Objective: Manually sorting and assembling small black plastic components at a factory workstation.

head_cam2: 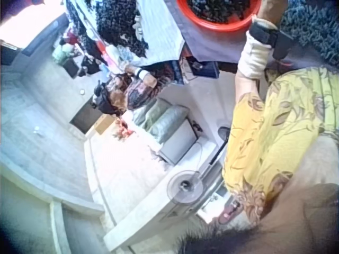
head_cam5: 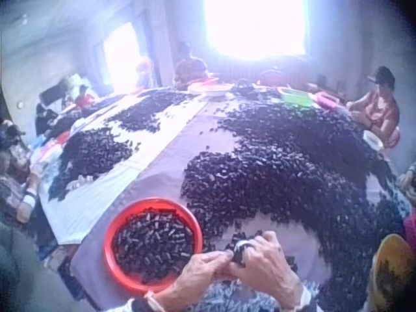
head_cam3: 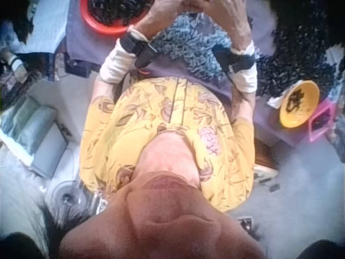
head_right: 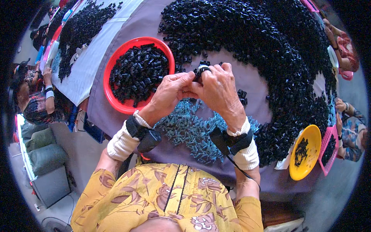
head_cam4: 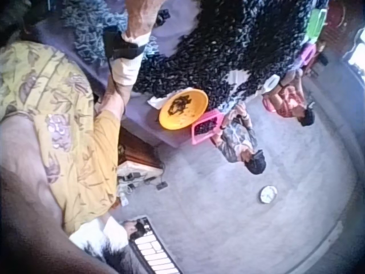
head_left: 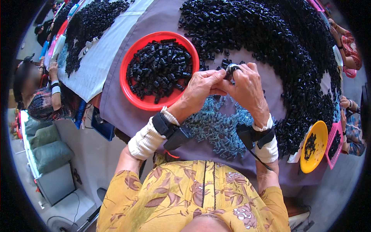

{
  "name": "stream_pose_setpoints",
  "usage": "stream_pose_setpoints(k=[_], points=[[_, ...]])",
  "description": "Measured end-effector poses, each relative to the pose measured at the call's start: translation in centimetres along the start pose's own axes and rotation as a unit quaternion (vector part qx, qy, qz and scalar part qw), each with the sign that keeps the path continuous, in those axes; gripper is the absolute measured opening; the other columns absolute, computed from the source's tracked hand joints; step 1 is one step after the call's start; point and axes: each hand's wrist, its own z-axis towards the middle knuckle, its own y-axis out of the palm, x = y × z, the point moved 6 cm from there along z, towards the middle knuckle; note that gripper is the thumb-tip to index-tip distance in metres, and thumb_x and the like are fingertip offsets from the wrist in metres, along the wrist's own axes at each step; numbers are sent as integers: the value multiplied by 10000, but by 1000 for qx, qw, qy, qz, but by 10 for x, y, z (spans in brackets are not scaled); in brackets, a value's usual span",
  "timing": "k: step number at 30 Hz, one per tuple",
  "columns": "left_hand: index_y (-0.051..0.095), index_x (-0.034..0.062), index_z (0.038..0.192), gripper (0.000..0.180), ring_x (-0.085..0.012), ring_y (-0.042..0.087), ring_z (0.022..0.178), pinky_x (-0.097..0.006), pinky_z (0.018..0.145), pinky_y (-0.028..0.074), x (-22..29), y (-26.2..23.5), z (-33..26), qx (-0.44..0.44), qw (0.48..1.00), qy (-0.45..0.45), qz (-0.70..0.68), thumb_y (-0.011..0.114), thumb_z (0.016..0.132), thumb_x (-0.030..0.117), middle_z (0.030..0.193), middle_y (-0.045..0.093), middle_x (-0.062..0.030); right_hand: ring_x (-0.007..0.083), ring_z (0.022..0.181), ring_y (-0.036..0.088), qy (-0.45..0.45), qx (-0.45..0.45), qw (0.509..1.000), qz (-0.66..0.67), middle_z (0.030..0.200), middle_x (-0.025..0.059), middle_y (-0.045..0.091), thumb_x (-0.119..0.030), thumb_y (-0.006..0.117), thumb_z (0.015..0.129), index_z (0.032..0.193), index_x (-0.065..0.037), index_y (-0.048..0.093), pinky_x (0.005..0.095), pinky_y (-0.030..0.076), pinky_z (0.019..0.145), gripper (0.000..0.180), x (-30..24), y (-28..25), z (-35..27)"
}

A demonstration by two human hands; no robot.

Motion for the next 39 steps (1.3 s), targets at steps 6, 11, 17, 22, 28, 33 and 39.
stream_pose_setpoints(k=[6,11,17,22,28,33,39], points=[[609,4,935,349,-171,648,776,-314,719,544,1,-5,-9,51,999,-13,0,492,935,333,857,654,-91,264,631,571,6,-16,1000,25,641,129,602,-289,662,737,627,-6,600,377,388,705,310,-2,-2,-2],[612,12,914,374,-170,649,760,-303,692,535,1,-6,-16,21,999,-10,33,476,940,359,840,652,-86,263,626,563,-22,-4,998,58,620,123,586,-254,650,746,597,-21,572,378,386,697,288,-14,-5,0],[634,12,949,322,-128,628,762,-277,695,524,-2,4,-21,-37,997,-5,66,530,918,314,865,649,-62,264,638,541,-48,-46,994,82,617,105,557,-186,665,712,673,-11,561,376,389,700,207,-20,-3,-10],[643,16,948,300,-101,610,750,-259,679,515,-9,-1,-24,-53,995,-20,76,558,901,300,859,649,-40,269,668,548,-65,-29,995,65,677,121,567,-209,691,688,693,-6,549,383,401,763,247,-24,6,-14],[667,28,944,313,-102,614,757,-244,667,511,0,1,-32,-50,988,-15,146,569,892,320,835,659,-33,273,673,557,-59,-60,994,65,671,118,567,-203,681,699,698,-10,549,393,399,745,233,-27,8,-18],[660,23,965,308,-119,623,750,-258,678,518,-3,-3,-38,-60,993,5,100,554,899,305,877,661,-63,278,652,560,-56,-57,993,82,661,105,568,-228,701,698,738,-17,560,382,395,726,256,-33,6,-18],[615,23,949,410,-162,636,752,-289,680,521,26,-57,-61,173,982,70,-25,509,909,418,803,645,-74,269,661,553,78,-4,995,56,687,107,579,-297,733,712,938,5,618,366,420,647,394,6,-21,-12]])
